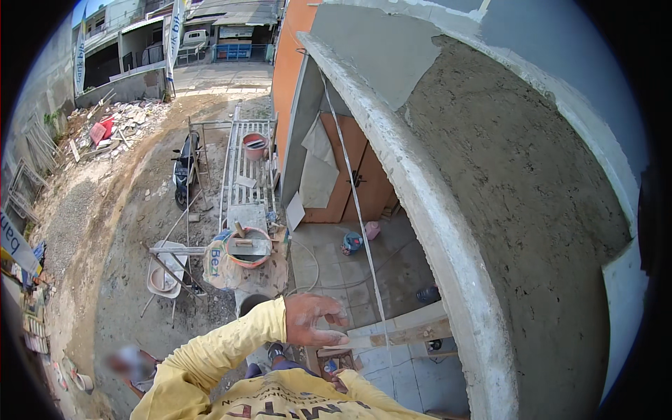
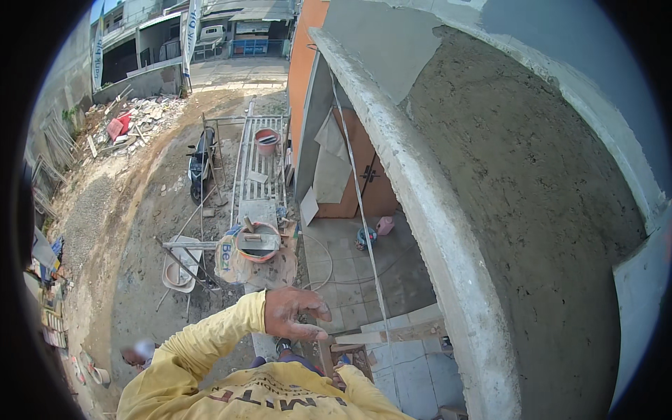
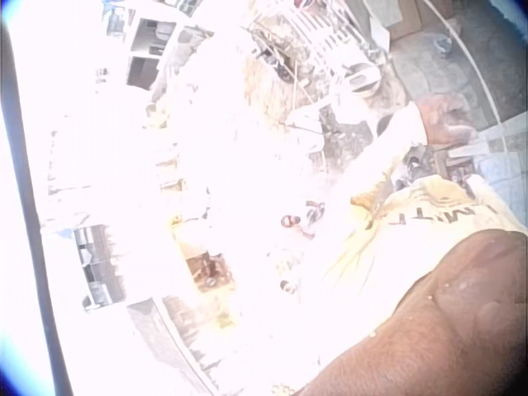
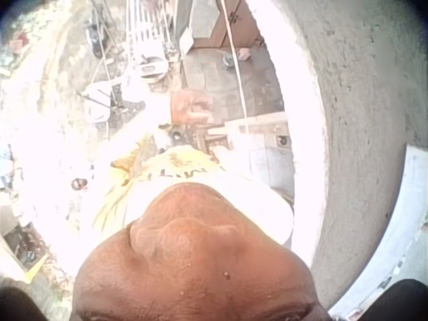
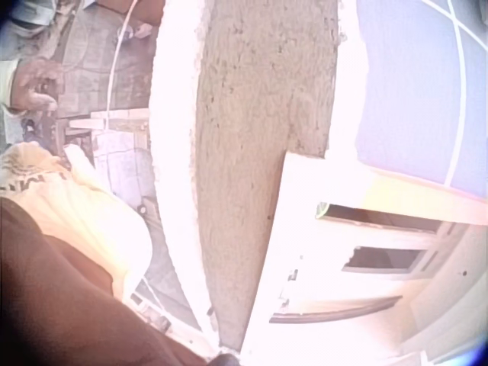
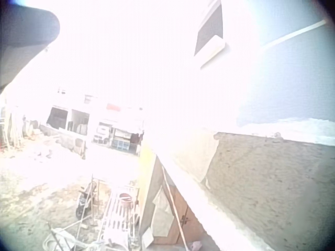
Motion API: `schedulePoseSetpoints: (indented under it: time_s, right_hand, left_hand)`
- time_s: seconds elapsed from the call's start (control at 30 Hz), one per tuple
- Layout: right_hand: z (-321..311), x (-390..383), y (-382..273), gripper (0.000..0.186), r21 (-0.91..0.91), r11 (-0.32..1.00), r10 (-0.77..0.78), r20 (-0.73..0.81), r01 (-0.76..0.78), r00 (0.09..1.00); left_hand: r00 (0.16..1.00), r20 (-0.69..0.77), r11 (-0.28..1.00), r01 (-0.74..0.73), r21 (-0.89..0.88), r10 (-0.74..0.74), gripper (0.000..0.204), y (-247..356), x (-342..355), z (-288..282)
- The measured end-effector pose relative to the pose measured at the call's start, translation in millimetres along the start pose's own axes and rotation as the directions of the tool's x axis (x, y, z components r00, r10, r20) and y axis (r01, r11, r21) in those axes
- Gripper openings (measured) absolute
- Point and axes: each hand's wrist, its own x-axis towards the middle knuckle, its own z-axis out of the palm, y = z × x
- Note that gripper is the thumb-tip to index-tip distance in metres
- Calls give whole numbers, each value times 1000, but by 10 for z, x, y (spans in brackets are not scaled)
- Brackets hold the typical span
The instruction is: The person scoops plaster from a bucket onto a plastering trowel using a hand trowel, applies the plaster to the exterior wall, and smooths the wall surface with the trowel.
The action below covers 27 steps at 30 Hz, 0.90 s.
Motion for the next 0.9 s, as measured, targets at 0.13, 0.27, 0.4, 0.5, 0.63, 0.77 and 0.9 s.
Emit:
schedulePoseSetpoints:
  time_s: [0.13,0.27,0.4,0.5,0.63,0.77,0.9]
  right_hand:
    - [-96,200,18,24,-12,1000,11,18,-11,1000]
    - [27,-55,-16,24,-19,1000,-20,4,20,1000]
    - [185,-215,-119,22,-103,995,3,-125,-16,992]
    - [209,-177,-210,22,-144,989,3,-107,-19,994]
    - [505,-384,-481,22,-278,960,-41,-122,6,992]
    - [529,-440,-571,25,-287,947,-165,-61,141,984]
    - [660,-475,-448,26,-298,946,-149,-36,132,988]
  left_hand:
    - [734,112,734,631,250,-669,81,-2080,-874,1265]
    - [231,301,291,941,172,-925,77,-3060,-2073,2295]
    - [60,409,42,998,-53,-911,83,-3785,-3386,3180]
    - [288,426,380,913,147,-858,76,-3555,-3642,3198]
    - [-36,-33,-30,986,-162,-999,55,-3347,-3689,3187]
    - [70,61,54,969,-242,-996,60,-3255,-3232,3053]
    - [197,148,91,843,-530,-969,66,-3409,-3415,3488]
